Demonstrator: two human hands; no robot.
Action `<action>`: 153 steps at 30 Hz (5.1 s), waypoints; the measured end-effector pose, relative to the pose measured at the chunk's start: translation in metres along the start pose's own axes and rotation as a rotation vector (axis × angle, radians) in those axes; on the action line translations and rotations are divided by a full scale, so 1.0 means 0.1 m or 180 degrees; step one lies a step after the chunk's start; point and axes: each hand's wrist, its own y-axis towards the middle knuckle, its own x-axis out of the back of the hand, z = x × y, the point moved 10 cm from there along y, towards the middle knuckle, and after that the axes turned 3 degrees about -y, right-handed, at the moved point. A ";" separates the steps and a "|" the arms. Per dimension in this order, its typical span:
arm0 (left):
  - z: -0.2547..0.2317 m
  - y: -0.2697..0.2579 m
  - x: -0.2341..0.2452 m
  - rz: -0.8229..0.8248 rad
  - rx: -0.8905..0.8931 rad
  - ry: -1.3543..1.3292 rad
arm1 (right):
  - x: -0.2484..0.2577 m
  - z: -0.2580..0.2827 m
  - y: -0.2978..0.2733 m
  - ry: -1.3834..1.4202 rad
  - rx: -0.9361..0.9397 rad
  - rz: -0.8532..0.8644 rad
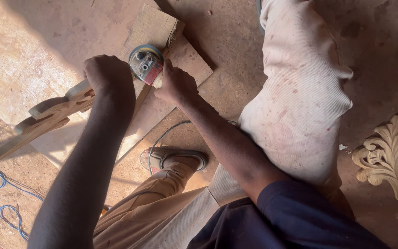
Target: The person uses an angle grinder to shape and smooth the edges of a decorative wooden piece. They hold the wood with one hand and guide the grinder along the contours, occasionally flipping the piece to work on different sides.
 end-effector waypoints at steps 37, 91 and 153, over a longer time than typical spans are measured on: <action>1.18 -1.86 -0.64 -0.2685 0.1297 -0.2232 | 1.55 0.06 -1.31 0.0277 0.0359 -0.1181; 0.97 -2.45 0.22 -0.4131 0.1351 -0.1595 | 1.87 0.38 -1.71 0.1082 0.0984 -0.1194; 1.78 -2.01 -0.84 -0.4329 -0.0534 -0.7668 | 2.10 -0.39 -0.99 0.4597 0.1823 0.0173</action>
